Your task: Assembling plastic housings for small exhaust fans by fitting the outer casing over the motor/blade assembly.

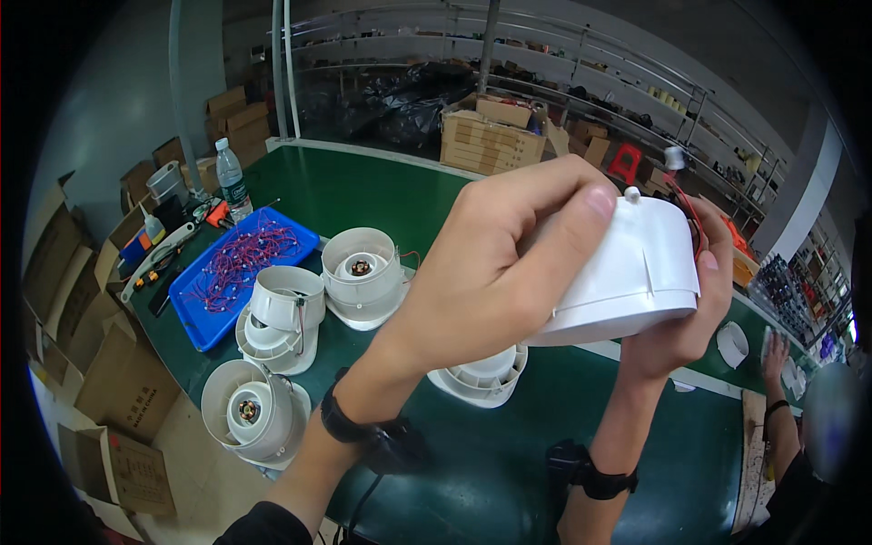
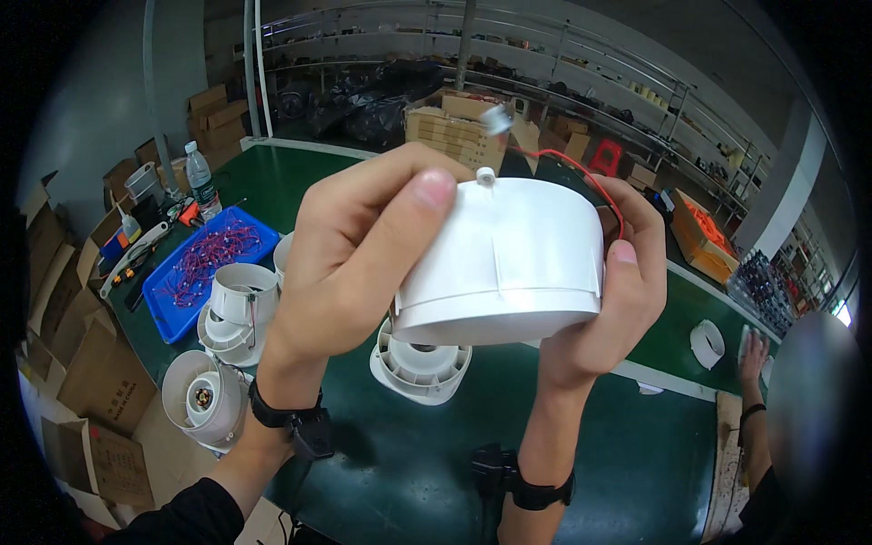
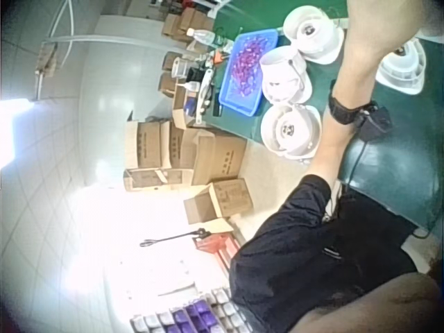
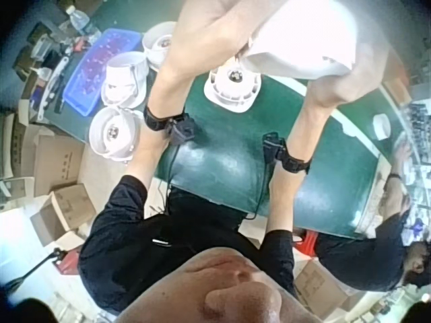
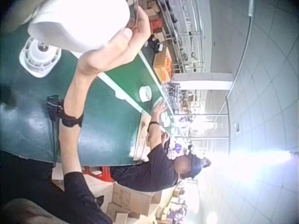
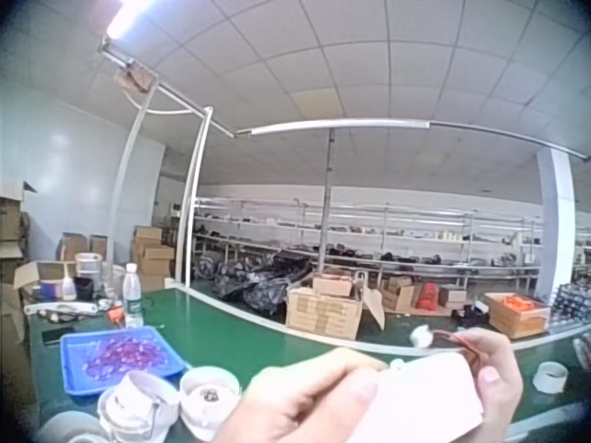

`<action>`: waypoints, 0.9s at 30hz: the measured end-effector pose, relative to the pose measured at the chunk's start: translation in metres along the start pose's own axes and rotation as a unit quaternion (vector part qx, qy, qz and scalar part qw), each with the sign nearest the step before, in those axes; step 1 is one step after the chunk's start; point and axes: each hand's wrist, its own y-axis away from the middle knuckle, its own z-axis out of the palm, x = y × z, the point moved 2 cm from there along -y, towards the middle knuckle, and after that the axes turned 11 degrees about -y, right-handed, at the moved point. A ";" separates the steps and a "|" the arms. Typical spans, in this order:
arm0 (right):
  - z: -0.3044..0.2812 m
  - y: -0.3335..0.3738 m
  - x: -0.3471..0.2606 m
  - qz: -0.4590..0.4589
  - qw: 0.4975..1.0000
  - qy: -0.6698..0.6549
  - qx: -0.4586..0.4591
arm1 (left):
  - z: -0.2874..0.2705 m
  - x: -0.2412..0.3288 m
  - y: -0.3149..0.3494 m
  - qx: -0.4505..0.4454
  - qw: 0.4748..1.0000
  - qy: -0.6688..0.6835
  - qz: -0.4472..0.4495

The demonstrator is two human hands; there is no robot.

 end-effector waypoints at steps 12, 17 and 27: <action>0.001 -0.002 -0.001 -0.050 0.998 -0.001 0.043 | 0.007 0.007 0.002 0.014 1.000 0.009 -0.021; 0.000 -0.003 -0.005 -0.079 0.995 0.024 0.052 | 0.010 0.009 0.003 -0.013 0.999 0.042 -0.015; -0.003 -0.004 -0.001 -0.057 0.996 0.014 0.065 | 0.013 0.006 0.000 0.001 1.000 0.019 -0.007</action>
